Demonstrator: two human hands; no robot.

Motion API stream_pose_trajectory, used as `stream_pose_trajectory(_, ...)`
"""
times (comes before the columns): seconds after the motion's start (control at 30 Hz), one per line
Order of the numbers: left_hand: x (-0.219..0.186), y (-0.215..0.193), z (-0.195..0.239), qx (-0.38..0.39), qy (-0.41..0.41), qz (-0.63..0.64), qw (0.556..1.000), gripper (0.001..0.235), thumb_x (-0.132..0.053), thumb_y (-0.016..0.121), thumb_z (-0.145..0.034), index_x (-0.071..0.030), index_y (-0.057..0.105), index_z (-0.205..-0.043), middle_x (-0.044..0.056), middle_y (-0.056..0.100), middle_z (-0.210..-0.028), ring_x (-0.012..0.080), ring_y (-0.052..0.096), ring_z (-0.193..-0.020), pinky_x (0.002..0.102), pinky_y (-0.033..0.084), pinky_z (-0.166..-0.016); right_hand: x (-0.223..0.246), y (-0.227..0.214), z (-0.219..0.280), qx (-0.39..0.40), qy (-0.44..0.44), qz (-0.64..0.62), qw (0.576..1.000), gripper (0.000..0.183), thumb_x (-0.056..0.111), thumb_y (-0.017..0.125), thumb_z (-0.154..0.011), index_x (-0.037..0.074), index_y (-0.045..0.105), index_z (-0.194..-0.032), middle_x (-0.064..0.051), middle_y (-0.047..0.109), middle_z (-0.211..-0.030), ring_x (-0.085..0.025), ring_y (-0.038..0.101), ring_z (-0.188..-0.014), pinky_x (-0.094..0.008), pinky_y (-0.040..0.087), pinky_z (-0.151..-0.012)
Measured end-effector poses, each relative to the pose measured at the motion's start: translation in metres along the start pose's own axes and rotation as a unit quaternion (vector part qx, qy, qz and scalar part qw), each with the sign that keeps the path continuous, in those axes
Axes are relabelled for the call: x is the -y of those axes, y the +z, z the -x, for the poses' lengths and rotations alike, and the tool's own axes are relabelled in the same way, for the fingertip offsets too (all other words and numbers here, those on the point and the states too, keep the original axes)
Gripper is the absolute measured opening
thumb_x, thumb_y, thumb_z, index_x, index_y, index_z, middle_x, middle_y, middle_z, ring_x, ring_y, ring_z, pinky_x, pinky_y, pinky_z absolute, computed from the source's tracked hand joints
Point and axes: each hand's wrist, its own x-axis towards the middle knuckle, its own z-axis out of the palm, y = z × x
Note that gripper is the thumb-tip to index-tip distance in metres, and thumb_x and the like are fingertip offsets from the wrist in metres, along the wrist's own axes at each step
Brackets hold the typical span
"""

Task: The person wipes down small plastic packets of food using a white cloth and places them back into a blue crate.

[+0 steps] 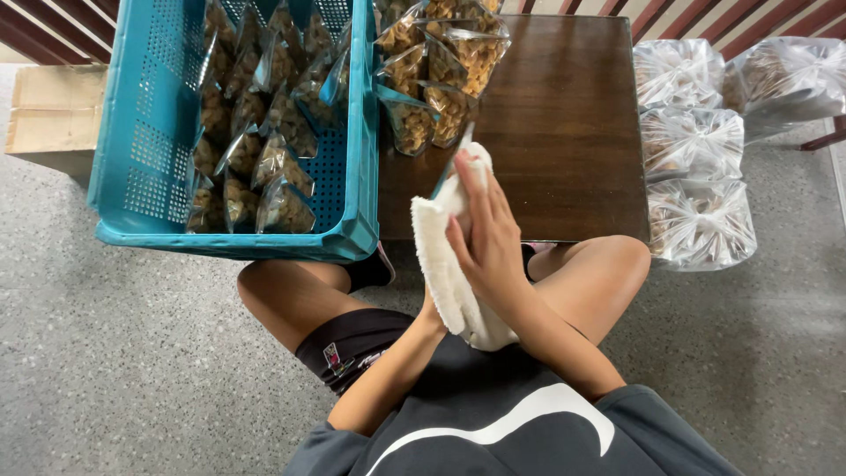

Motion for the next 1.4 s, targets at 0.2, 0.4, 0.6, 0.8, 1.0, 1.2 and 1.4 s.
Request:
stream_pose_trajectory(0.2,-0.028,-0.008,0.01,-0.021,0.021,0.086,0.996,0.092,-0.073,0.038,-0.097,-0.004,0.028,-0.156,0.019,0.039,-0.152,0.0324,0.048,-0.137,0.046,0.048,-0.111,0.002,0.024,0.021,0.004,-0.067,0.021,0.998,0.073,0.021,0.064,-0.104,0.001,0.024,-0.162,-0.026,0.041,-0.163,-0.045,0.043,-0.15,-0.048,0.039,-0.124)
stream_pose_trajectory(0.4,-0.049,-0.014,0.008,-0.046,0.091,0.017,0.995,0.091,-0.073,0.036,-0.097,-0.003,0.027,-0.154,0.022,0.036,-0.152,0.035,0.046,-0.138,0.049,0.048,-0.112,-0.013,0.018,0.051,0.117,0.007,-0.047,0.992,0.088,0.031,0.07,-0.094,-0.002,0.02,-0.159,-0.033,0.042,-0.154,-0.048,0.047,-0.138,-0.047,0.042,-0.113)
stream_pose_trajectory(0.6,0.01,-0.003,0.0,0.02,-0.034,-0.092,0.995,0.08,-0.056,0.052,-0.101,-0.001,0.033,-0.155,0.018,0.044,-0.152,0.0271,0.051,-0.136,0.042,0.047,-0.114,-0.028,-0.015,0.033,0.014,0.01,-0.063,0.998,0.08,0.013,0.058,-0.101,-0.003,0.012,-0.164,-0.033,0.025,-0.168,-0.048,0.031,-0.156,-0.048,0.031,-0.127)
stream_pose_trajectory(0.8,0.013,-0.009,-0.023,0.055,0.038,-0.071,0.995,0.076,-0.048,0.061,-0.106,0.007,0.038,-0.153,0.024,0.05,-0.148,0.0308,0.056,-0.13,0.044,0.049,-0.11,-0.033,-0.01,0.04,-0.041,-0.022,0.035,0.998,0.081,0.001,0.053,-0.094,0.001,0.014,-0.164,-0.028,0.022,-0.17,-0.049,0.024,-0.16,-0.05,0.028,-0.131)
stream_pose_trajectory(1.0,-0.032,0.009,-0.056,0.061,-0.062,0.044,0.995,0.097,-0.067,0.063,-0.09,-0.003,0.031,-0.156,0.025,0.049,-0.146,0.04,0.053,-0.133,0.05,0.053,-0.108,-0.086,0.013,0.084,0.02,-0.029,0.019,0.999,0.094,0.022,0.07,-0.096,-0.005,0.009,-0.161,-0.034,0.014,-0.165,-0.052,0.022,-0.153,-0.052,0.026,-0.124)
stream_pose_trajectory(1.2,-0.01,-0.013,-0.112,-0.023,-0.108,0.015,0.994,0.086,-0.065,0.057,-0.087,-0.012,0.035,-0.151,0.016,0.051,-0.145,0.0304,0.057,-0.13,0.045,0.053,-0.103,-0.177,0.002,0.088,-0.045,0.183,-0.495,0.848,0.083,0.051,0.053,-0.107,-0.004,0.025,-0.163,-0.017,0.021,-0.173,-0.024,0.025,-0.159,-0.039,0.027,-0.126)
stream_pose_trajectory(1.4,0.032,-0.051,-0.171,0.154,-0.044,-0.186,0.969,0.046,-0.033,0.069,-0.106,0.008,0.065,-0.128,0.009,0.059,-0.124,0.0164,0.059,-0.109,0.035,0.05,-0.096,-0.207,-0.082,0.002,-0.045,0.178,-0.305,0.934,0.059,0.042,0.062,-0.104,0.011,0.046,-0.152,-0.01,0.061,-0.135,-0.018,0.058,-0.123,-0.031,0.046,-0.106)
